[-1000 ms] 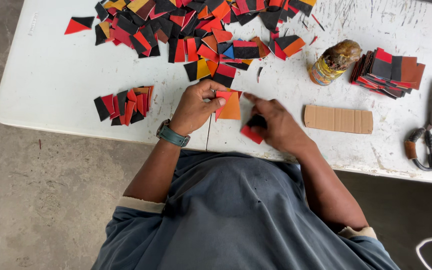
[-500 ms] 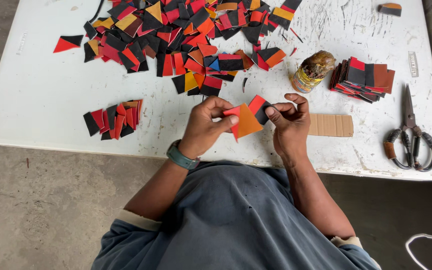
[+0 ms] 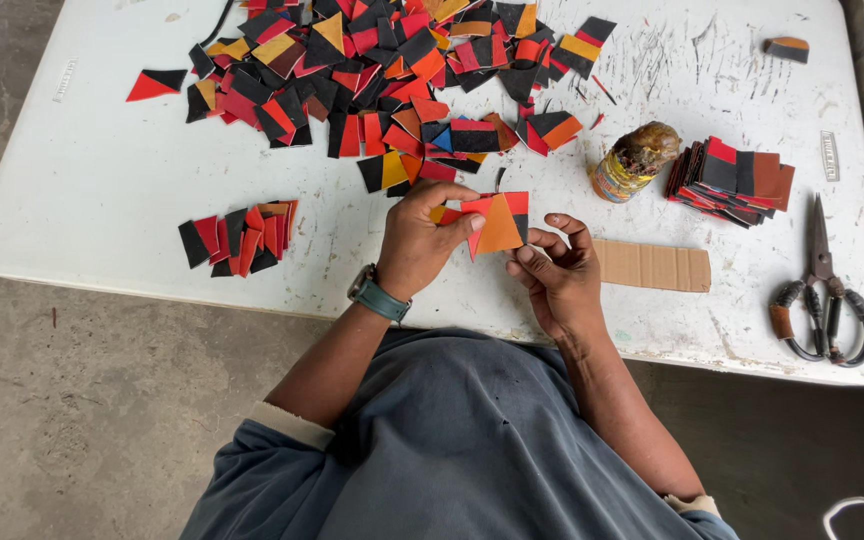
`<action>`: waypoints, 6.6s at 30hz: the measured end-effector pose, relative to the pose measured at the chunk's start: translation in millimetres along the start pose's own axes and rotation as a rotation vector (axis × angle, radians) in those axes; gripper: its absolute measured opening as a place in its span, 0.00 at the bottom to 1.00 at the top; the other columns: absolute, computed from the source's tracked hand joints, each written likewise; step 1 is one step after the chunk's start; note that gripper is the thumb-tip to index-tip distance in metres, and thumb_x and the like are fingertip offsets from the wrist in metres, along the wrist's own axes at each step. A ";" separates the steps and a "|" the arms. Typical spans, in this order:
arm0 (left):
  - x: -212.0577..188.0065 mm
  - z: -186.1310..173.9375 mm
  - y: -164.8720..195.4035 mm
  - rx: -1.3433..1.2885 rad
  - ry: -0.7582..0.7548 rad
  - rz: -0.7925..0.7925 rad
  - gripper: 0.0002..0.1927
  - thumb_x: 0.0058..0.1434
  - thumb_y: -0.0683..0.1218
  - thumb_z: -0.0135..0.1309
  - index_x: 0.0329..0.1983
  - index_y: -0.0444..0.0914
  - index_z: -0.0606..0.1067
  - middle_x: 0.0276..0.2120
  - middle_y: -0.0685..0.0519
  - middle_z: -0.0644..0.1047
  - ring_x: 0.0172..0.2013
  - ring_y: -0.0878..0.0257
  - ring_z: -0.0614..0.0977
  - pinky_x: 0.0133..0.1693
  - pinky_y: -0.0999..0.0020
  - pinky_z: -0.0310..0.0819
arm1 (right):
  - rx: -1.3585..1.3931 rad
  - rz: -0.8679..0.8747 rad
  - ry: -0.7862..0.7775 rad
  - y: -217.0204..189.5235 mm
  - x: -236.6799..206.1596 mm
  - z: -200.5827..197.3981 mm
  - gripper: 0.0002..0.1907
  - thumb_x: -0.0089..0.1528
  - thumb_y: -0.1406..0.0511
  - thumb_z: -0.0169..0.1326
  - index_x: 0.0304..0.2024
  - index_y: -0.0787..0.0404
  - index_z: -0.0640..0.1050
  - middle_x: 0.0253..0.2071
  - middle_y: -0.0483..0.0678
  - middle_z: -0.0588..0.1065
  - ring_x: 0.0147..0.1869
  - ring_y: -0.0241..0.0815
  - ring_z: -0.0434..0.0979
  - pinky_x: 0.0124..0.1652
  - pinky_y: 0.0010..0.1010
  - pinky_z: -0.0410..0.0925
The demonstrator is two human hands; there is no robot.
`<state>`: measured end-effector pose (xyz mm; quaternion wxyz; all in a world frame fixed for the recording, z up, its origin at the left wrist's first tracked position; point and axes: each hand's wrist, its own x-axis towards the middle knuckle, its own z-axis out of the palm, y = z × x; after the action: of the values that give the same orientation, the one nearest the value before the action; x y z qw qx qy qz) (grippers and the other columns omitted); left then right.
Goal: The person holds a stack of small colored foam pieces in one hand and repeatedly picks matching pieces from a pile on the table, dips them into a jar of glue, and presses them onto the stack to build it up. A cardboard strip and scissors sit on the table nearby.
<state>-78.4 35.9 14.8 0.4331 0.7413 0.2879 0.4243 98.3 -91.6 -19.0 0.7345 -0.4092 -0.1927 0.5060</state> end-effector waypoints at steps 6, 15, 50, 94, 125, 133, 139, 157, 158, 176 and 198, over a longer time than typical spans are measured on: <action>16.6 -11.1 4.6 -0.074 -0.119 0.174 0.15 0.59 0.44 0.69 0.48 0.37 0.80 0.48 0.50 0.81 0.51 0.59 0.83 0.53 0.66 0.78 | -0.088 -0.044 -0.001 -0.8 -3.2 -2.3 0.25 0.63 0.80 0.56 0.58 0.55 0.67 0.47 0.50 0.79 0.49 0.43 0.82 0.45 0.32 0.78; 20.8 -4.7 -0.7 -0.145 -0.182 -0.023 0.17 0.59 0.44 0.68 0.50 0.36 0.79 0.43 0.51 0.84 0.46 0.64 0.85 0.47 0.69 0.80 | -0.180 -0.100 -0.007 -3.2 -7.5 -2.5 0.26 0.63 0.79 0.56 0.59 0.55 0.66 0.48 0.50 0.79 0.50 0.42 0.83 0.46 0.32 0.77; -46.6 -11.5 -14.9 0.426 -0.357 0.231 0.13 0.63 0.38 0.53 0.50 0.42 0.77 0.37 0.48 0.79 0.38 0.47 0.82 0.39 0.55 0.77 | -1.121 -0.739 0.217 -78.2 -5.5 -35.8 0.36 0.65 0.74 0.69 0.67 0.65 0.61 0.64 0.54 0.68 0.58 0.41 0.76 0.53 0.29 0.72; -57.0 -5.4 -42.3 0.236 -0.175 0.041 0.12 0.56 0.45 0.68 0.40 0.36 0.81 0.48 0.48 0.78 0.46 0.52 0.82 0.46 0.60 0.78 | -1.239 -0.101 -0.624 -36.2 38.5 63.4 0.45 0.54 0.77 0.61 0.72 0.50 0.64 0.49 0.55 0.80 0.49 0.46 0.83 0.46 0.34 0.76; -71.6 -3.3 -48.9 0.197 -0.267 0.090 0.08 0.58 0.38 0.59 0.41 0.36 0.77 0.46 0.49 0.78 0.44 0.49 0.83 0.44 0.59 0.79 | -1.186 -0.091 -0.627 -40.7 23.1 50.3 0.36 0.61 0.78 0.55 0.71 0.53 0.66 0.41 0.50 0.84 0.52 0.43 0.85 0.49 0.34 0.76; -65.1 -3.6 -47.5 0.223 -0.277 0.109 0.08 0.59 0.39 0.59 0.41 0.35 0.74 0.43 0.48 0.78 0.42 0.46 0.82 0.42 0.56 0.78 | -1.381 -0.529 -0.864 -1.0 92.4 77.9 0.42 0.50 0.78 0.60 0.67 0.60 0.67 0.50 0.57 0.78 0.52 0.53 0.79 0.50 0.37 0.74; -67.1 -6.1 -43.3 0.217 -0.306 0.159 0.08 0.59 0.38 0.59 0.41 0.34 0.73 0.46 0.47 0.79 0.43 0.46 0.83 0.42 0.56 0.78 | -0.747 0.004 -0.278 -5.6 96.2 48.1 0.33 0.59 0.76 0.62 0.66 0.56 0.70 0.41 0.47 0.77 0.45 0.39 0.78 0.42 0.31 0.73; -64.1 -7.0 -37.9 0.199 -0.181 0.177 0.08 0.60 0.40 0.63 0.40 0.36 0.76 0.40 0.48 0.79 0.39 0.49 0.84 0.39 0.59 0.79 | -0.408 0.126 -0.092 -10.7 96.8 14.9 0.30 0.56 0.77 0.61 0.60 0.58 0.73 0.42 0.45 0.77 0.45 0.36 0.82 0.42 0.30 0.79; -64.3 -6.9 -37.4 0.203 -0.179 0.168 0.08 0.60 0.40 0.64 0.39 0.36 0.76 0.40 0.48 0.79 0.38 0.49 0.83 0.39 0.59 0.78 | -0.415 0.126 -0.090 -9.7 96.5 13.9 0.29 0.56 0.77 0.61 0.60 0.59 0.72 0.41 0.44 0.77 0.44 0.36 0.82 0.42 0.30 0.79; -63.4 0.1 -41.3 0.166 -0.198 0.084 0.16 0.63 0.45 0.62 0.51 0.37 0.72 0.42 0.48 0.81 0.42 0.49 0.84 0.41 0.58 0.78 | -1.039 0.017 -0.444 -20.2 28.9 16.6 0.31 0.62 0.77 0.57 0.66 0.59 0.68 0.42 0.48 0.83 0.47 0.33 0.80 0.51 0.29 0.72; -60.6 -4.3 -39.5 0.162 -0.280 0.107 0.10 0.61 0.40 0.63 0.43 0.36 0.75 0.41 0.50 0.81 0.43 0.51 0.85 0.43 0.61 0.80 | -1.067 0.087 -0.572 -29.0 29.8 19.9 0.36 0.60 0.77 0.57 0.70 0.56 0.65 0.41 0.47 0.83 0.49 0.33 0.80 0.52 0.29 0.71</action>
<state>-113.3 7.6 -42.0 0.3848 0.8398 0.2182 0.3147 113.8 -61.1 12.0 0.3257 -0.5762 -0.5927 0.4588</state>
